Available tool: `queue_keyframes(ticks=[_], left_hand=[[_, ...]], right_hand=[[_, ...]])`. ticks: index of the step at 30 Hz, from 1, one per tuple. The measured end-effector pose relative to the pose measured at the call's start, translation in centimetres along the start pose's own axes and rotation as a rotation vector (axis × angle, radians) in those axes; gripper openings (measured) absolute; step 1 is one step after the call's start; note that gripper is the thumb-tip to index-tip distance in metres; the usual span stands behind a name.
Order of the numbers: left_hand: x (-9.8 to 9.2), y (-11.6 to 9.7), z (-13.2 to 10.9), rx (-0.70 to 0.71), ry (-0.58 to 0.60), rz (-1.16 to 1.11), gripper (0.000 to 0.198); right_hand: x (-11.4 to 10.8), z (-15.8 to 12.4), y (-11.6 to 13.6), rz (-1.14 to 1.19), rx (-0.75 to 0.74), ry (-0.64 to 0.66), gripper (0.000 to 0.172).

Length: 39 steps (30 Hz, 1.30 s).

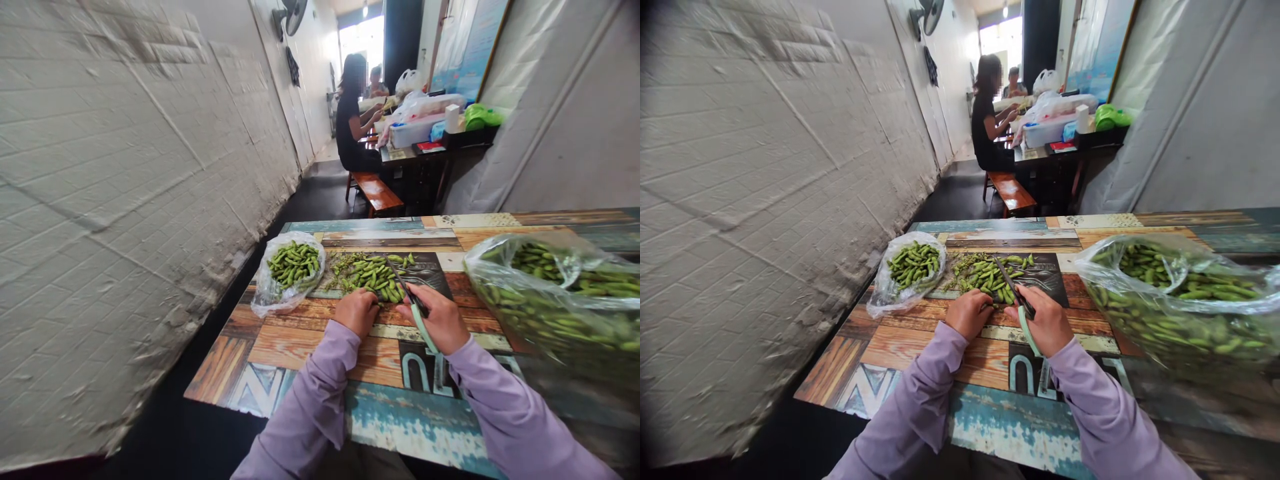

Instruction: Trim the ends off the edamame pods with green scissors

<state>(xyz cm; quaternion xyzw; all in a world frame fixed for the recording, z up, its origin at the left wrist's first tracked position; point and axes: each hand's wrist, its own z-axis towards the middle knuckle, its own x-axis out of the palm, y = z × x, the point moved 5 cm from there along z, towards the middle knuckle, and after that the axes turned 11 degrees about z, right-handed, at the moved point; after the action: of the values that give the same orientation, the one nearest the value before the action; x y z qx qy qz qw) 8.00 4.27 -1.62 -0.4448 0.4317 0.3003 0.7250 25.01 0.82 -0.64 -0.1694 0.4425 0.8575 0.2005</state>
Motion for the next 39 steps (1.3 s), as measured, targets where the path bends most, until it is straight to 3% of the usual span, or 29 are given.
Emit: queue_keyframes(ticks=[3, 6, 10, 13, 17, 24, 33, 39], left_hand=[[0.0, -0.2, 0.1, 0.012, 0.01, 0.019, 0.008], [-0.5, -0.1, 0.4, -0.03, -0.023, -0.115, 0.005], [-1.1, 0.8, 0.7, -0.163, -0.055, -0.536, 0.009], [-0.5, 1.2, 0.7, -0.263, 0.057, -0.887, 0.025], [0.1, 1.1, 0.4, -0.365, 0.146, -1.144, 0.044], [-0.1, 0.6, 0.3, -0.403, 0.143, -1.201, 0.045], [-0.5, 0.0, 0.2, -0.349, 0.149, -1.254, 0.042], [-0.6, 0.2, 0.3, -0.383, 0.122, -1.233, 0.045]], right_hand=[[0.0, 0.0, 0.1, -0.003, 0.0, 0.008, 0.034], [0.0, 0.0, 0.0, -0.007, 0.004, 0.01, 0.034], [0.0, -0.1, 0.0, -0.006, 0.017, 0.018, 0.035], [0.1, -0.1, 0.1, 0.001, 0.013, 0.021, 0.035], [0.2, -0.2, 0.1, -0.006, 0.002, 0.016, 0.035], [0.4, -0.4, -0.2, -0.013, -0.023, 0.014, 0.035], [0.5, -0.4, 0.3, -0.024, -0.049, 0.046, 0.036], [1.1, -0.5, 0.7, 0.0, -0.065, 0.144, 0.044]])
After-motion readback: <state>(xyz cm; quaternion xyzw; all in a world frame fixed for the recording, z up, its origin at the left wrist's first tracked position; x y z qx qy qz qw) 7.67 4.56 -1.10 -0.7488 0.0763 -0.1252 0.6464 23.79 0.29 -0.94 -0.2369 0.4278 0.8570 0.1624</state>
